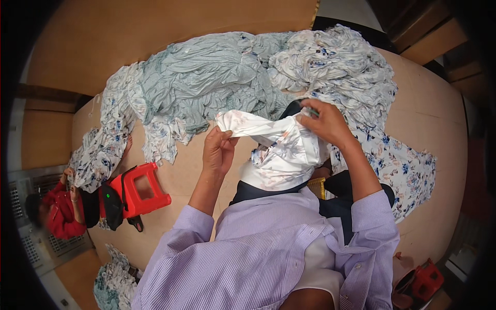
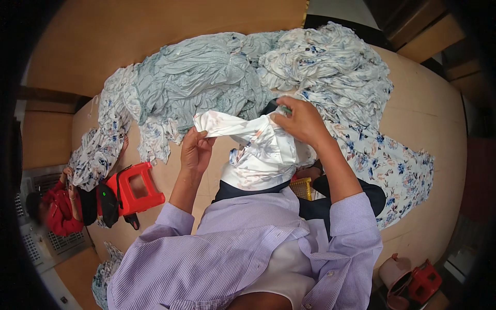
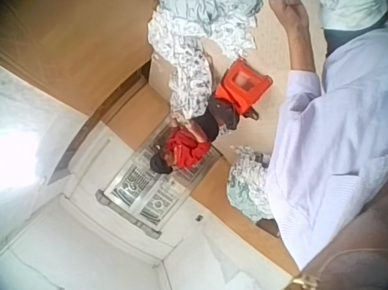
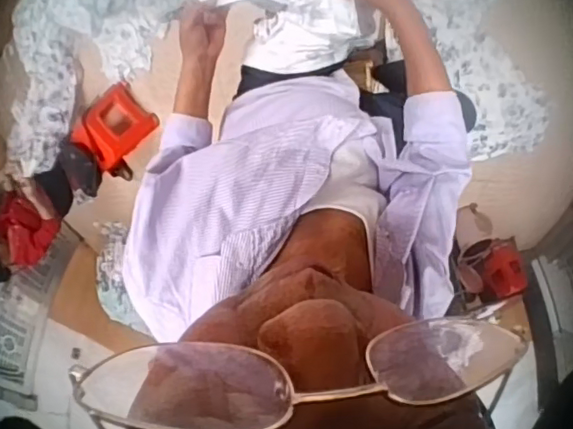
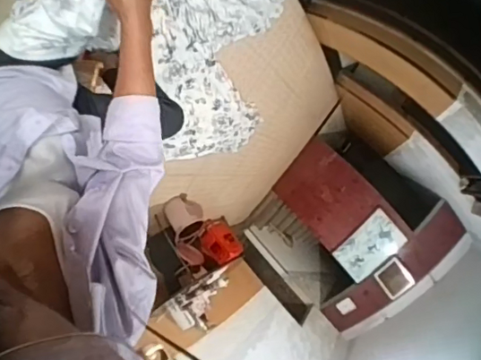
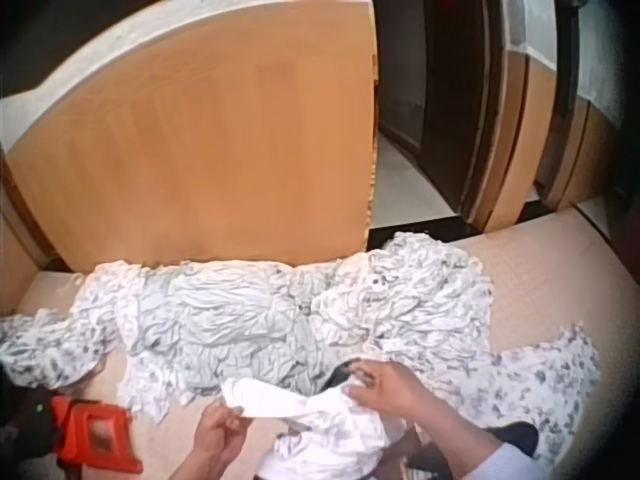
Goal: Using scissors to inspect and remove tags or loose threads from clothes in a stockroom.
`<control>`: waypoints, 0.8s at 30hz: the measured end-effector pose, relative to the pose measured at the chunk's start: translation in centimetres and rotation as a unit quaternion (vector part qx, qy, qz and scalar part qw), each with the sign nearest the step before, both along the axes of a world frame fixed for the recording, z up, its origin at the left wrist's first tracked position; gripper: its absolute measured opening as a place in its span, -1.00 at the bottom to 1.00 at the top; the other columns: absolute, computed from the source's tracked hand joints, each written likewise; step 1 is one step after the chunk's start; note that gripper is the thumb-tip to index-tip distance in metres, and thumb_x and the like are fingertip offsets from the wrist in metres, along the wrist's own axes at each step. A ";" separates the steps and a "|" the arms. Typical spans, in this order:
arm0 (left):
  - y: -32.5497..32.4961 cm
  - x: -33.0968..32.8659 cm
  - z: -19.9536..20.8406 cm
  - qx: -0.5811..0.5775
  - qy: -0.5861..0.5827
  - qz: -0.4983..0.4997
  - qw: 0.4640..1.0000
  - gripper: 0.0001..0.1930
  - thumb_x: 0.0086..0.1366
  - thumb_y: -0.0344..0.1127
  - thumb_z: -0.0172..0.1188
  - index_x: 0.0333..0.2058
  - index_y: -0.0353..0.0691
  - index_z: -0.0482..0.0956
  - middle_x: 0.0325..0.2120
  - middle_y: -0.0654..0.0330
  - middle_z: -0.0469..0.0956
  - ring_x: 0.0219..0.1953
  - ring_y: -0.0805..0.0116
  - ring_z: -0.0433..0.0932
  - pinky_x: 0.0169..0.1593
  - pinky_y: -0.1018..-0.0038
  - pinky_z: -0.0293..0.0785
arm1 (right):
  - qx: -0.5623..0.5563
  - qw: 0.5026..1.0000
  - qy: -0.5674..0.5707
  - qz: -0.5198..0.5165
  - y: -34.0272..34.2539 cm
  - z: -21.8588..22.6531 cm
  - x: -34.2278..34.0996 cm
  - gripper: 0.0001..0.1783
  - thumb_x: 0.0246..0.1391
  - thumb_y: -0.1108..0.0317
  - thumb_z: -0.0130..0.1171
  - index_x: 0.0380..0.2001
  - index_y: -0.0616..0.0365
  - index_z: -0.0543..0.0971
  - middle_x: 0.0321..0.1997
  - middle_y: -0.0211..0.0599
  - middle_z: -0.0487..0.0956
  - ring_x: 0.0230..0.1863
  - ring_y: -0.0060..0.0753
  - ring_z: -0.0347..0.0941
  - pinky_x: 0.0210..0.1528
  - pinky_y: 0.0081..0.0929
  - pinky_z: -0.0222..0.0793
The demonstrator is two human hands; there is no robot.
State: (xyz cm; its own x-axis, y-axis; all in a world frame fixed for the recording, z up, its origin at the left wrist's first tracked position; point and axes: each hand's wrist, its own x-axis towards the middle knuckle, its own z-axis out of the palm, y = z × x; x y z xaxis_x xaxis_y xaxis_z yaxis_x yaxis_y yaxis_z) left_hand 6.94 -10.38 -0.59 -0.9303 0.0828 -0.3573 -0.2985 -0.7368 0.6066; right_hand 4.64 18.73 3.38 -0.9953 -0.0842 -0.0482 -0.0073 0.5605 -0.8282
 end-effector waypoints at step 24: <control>3.2 -6.2 -10.0 -0.221 -0.019 -0.243 0.944 -0.65 0.18 -0.41 0.19 -0.04 -0.21 0.43 -0.15 0.19 0.47 -0.28 0.49 0.44 -0.29 0.62 0.37 | -0.017 0.986 -0.012 -0.165 0.4 -1.4 8.7 -0.87 0.07 0.43 0.20 -0.36 0.27 0.49 -0.56 -0.50 0.40 -0.54 -0.65 0.16 -0.47 -0.66 0.14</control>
